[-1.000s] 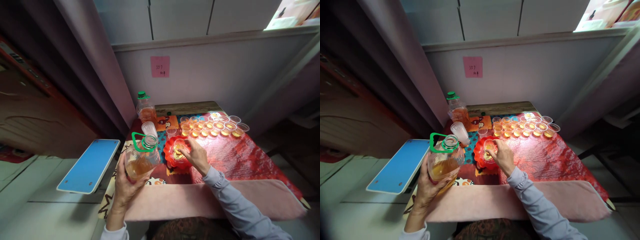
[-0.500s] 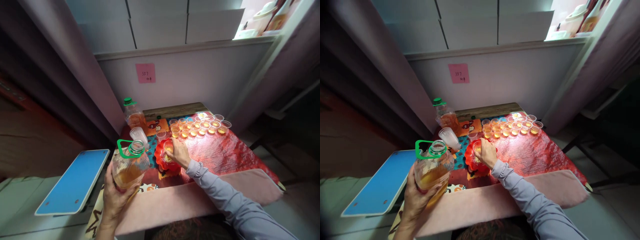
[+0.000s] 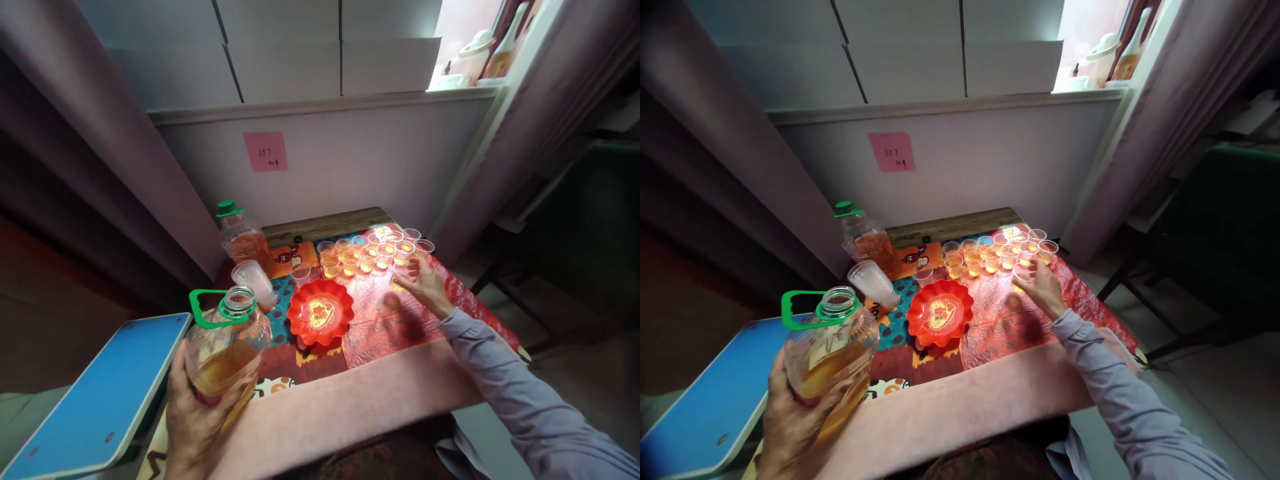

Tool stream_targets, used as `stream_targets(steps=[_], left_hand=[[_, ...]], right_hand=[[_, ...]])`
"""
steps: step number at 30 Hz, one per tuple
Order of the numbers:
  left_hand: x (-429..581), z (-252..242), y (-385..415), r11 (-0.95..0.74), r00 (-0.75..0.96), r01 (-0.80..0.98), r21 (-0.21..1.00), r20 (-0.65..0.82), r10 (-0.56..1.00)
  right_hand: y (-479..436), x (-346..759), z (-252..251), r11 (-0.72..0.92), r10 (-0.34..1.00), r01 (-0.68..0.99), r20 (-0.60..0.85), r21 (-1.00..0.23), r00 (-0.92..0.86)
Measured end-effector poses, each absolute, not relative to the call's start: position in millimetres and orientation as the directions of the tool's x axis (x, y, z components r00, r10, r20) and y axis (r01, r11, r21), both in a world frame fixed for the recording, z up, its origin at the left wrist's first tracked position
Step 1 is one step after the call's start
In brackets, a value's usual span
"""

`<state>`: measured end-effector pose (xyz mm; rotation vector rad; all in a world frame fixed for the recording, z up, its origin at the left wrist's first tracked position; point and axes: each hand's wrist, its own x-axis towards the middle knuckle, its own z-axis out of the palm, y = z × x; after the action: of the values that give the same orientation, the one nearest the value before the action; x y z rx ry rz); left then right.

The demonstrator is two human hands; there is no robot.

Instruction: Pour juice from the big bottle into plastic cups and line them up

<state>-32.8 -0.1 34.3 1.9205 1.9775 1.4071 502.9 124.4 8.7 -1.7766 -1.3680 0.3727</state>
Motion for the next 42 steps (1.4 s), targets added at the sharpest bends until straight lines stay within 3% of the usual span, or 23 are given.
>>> stream_targets(steps=[7,21,36,39,42], left_hand=[[-26,35,2,-0.103,-0.339,0.761,0.641,0.526,0.780],[-21,36,3,-0.101,-0.333,0.776,0.622,0.540,0.773],[-29,27,1,-0.121,-0.331,0.785,0.608,0.576,0.747],[-29,26,-2,-0.137,-0.316,0.774,0.619,0.564,0.763],[-26,28,-6,-0.154,-0.312,0.765,0.626,0.569,0.761]], right_hand=[[148,593,3,-0.366,0.801,0.723,0.197,-0.586,0.565],[169,617,-18,-0.448,0.785,0.709,0.139,-0.545,0.603],[155,606,-11,-0.375,0.777,0.743,0.249,-0.555,0.579],[151,585,5,-0.232,0.736,0.798,0.436,-0.556,0.518],[149,538,27,0.031,0.722,0.847,0.598,-0.531,0.348]])
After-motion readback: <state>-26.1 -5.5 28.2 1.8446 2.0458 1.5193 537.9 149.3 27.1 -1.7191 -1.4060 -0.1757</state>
